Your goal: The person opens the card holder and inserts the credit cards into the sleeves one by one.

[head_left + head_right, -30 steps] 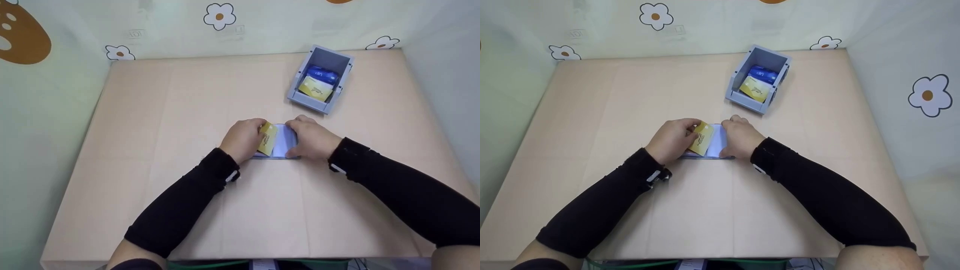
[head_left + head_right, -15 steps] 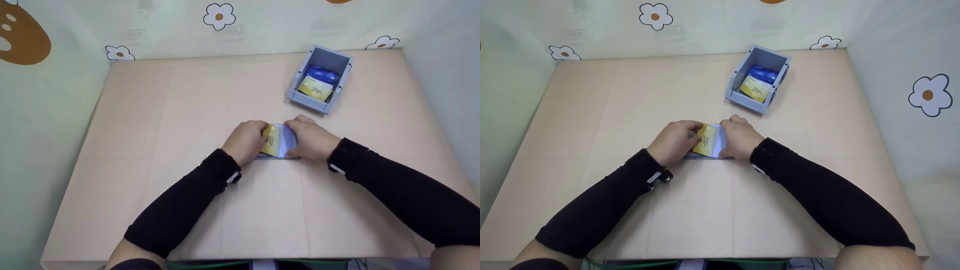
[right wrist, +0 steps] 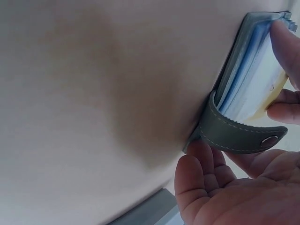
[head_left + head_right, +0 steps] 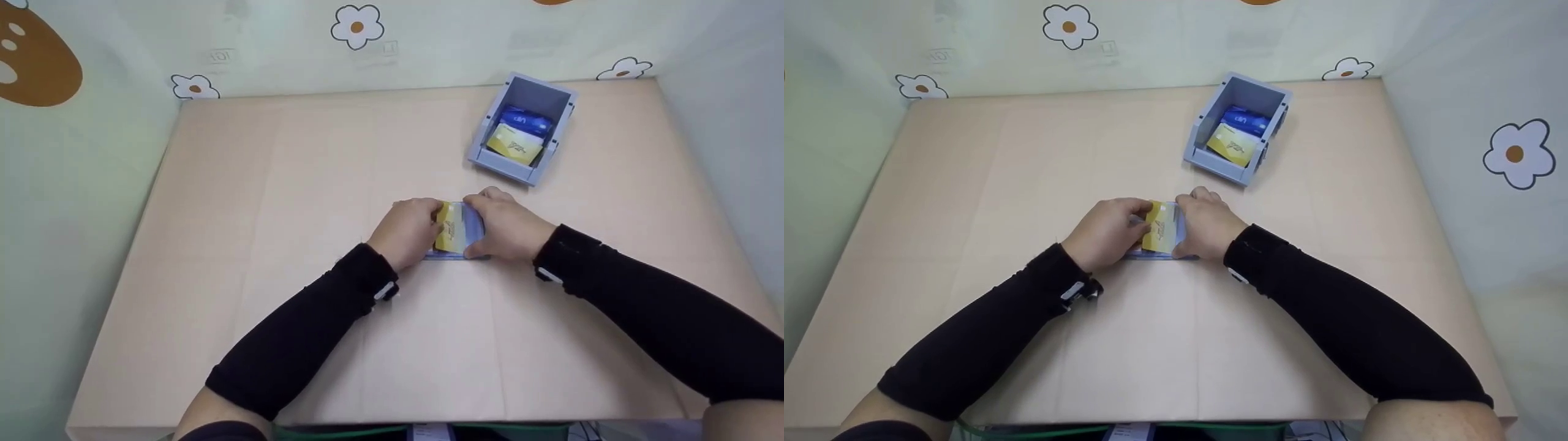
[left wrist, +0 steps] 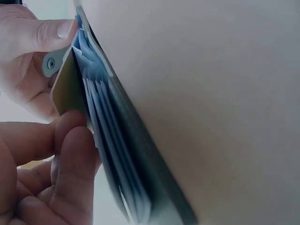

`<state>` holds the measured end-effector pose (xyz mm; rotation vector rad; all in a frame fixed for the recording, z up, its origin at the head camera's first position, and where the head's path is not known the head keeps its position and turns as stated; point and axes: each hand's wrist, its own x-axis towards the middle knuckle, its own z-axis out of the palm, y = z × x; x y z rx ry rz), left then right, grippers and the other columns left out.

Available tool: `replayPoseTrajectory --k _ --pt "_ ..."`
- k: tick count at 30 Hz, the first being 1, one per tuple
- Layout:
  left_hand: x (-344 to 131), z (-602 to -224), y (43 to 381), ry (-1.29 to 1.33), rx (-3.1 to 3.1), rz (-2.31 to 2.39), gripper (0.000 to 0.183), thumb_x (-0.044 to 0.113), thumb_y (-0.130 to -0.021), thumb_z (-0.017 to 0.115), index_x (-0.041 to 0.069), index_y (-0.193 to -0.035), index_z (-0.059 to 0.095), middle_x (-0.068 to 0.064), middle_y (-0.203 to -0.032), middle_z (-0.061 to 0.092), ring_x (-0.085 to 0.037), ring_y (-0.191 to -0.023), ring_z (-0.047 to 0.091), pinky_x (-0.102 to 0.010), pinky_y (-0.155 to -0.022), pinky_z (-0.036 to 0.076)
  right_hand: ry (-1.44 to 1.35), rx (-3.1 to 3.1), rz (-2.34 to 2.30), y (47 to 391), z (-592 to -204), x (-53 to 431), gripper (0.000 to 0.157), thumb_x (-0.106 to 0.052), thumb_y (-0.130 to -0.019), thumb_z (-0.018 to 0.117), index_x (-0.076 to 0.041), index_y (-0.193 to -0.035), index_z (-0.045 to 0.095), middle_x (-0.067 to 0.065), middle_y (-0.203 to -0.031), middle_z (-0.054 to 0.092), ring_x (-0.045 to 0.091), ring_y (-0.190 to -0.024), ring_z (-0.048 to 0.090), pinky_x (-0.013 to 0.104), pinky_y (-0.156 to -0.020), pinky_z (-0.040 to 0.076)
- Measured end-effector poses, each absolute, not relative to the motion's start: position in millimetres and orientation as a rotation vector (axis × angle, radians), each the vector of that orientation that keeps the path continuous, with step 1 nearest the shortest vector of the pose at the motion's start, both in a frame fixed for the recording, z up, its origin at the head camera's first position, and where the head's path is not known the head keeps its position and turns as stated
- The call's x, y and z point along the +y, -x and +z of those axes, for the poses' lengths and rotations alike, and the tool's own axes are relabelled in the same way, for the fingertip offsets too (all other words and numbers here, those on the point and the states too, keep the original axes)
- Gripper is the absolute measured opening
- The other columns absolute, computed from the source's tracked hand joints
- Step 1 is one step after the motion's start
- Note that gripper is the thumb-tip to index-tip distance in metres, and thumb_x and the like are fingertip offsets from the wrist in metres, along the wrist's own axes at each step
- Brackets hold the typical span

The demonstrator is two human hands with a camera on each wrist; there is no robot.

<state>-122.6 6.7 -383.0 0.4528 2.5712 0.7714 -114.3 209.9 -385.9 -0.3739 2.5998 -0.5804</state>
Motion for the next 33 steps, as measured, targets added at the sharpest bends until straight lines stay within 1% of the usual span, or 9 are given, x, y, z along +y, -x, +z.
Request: replayPoseTrajectory --k 4,7,13,17,20,27,31,33 --pt "6.0 -381.7 120.4 -0.497 2.533 0.778 0.036 0.017 -0.108 0.058 0.008 -0.142 0.063 -0.003 -0.128 0.072 -0.012 -0.102 0.066 -0.027 -0.092 0.056 0.386 2.599 -0.581 114.6 -385.3 210.7 0.097 -0.028 -0.082 0.091 0.002 -0.158 0.039 0.018 -0.139 0.049 0.032 -0.123 0.049 0.048 -0.111 0.047" --pt "6.7 -381.2 119.6 -0.509 2.512 0.785 0.034 0.017 -0.108 0.057 0.008 -0.14 0.064 -0.003 -0.125 0.073 -0.012 -0.102 0.067 -0.027 -0.091 0.056 0.406 2.61 -0.576 115.1 -385.8 211.4 0.098 -0.029 -0.082 0.092 0.003 -0.158 0.039 0.02 -0.141 0.048 0.033 -0.125 0.049 0.049 -0.111 0.046" --pt "10.1 -382.5 119.1 -0.447 2.533 0.827 0.037 0.017 -0.107 0.061 0.006 -0.142 0.062 -0.006 -0.134 0.071 -0.012 -0.11 0.067 -0.028 -0.096 0.057 0.441 2.611 -0.564 115.6 -386.8 211.9 0.103 -0.033 -0.08 0.093 0.004 -0.159 0.037 0.02 -0.151 0.046 0.036 -0.134 0.046 0.051 -0.118 0.042" --pt "11.6 -384.0 117.6 -0.464 2.528 0.819 0.038 0.017 -0.108 0.059 0.005 -0.143 0.062 -0.008 -0.136 0.07 -0.013 -0.114 0.067 -0.03 -0.101 0.056 0.47 2.609 -0.554 115.7 -386.6 211.4 0.104 -0.033 -0.08 0.093 0.002 -0.159 0.036 0.019 -0.155 0.045 0.038 -0.139 0.044 0.051 -0.12 0.04" --pt "11.6 -383.5 116.2 -0.486 2.514 0.809 0.039 0.019 -0.108 0.058 0.005 -0.144 0.061 -0.008 -0.136 0.07 -0.013 -0.114 0.067 -0.03 -0.103 0.055 0.492 2.609 -0.55 115.9 -386.5 210.6 0.104 -0.033 -0.08 0.092 0.001 -0.16 0.036 0.018 -0.156 0.046 0.037 -0.139 0.044 0.051 -0.12 0.04" --pt "8.9 -383.4 114.9 -0.559 2.473 0.787 0.035 0.019 -0.109 0.055 0.008 -0.142 0.064 -0.001 -0.123 0.073 -0.011 -0.103 0.067 -0.029 -0.095 0.056 0.514 2.605 -0.534 117.0 -386.3 210.0 0.105 -0.032 -0.078 0.092 -0.003 -0.162 0.035 0.016 -0.153 0.047 0.036 -0.135 0.045 0.051 -0.117 0.043" --pt "8.3 -384.9 115.3 -0.586 2.497 0.778 0.035 0.02 -0.108 0.059 0.007 -0.139 0.064 -0.002 -0.115 0.073 -0.012 -0.097 0.066 -0.03 -0.091 0.056 0.523 2.608 -0.523 118.3 -385.4 208.7 0.107 -0.033 -0.076 0.092 -0.004 -0.162 0.035 0.015 -0.151 0.048 0.036 -0.131 0.046 0.051 -0.113 0.045" --pt "8.7 -386.0 115.8 -0.588 2.517 0.771 0.038 0.021 -0.106 0.062 0.005 -0.141 0.062 -0.001 -0.111 0.072 -0.013 -0.095 0.065 -0.029 -0.088 0.056 0.552 2.626 -0.514 118.8 -385.5 207.9 0.107 -0.033 -0.075 0.092 -0.002 -0.161 0.036 0.017 -0.15 0.049 0.036 -0.129 0.048 0.051 -0.113 0.046"
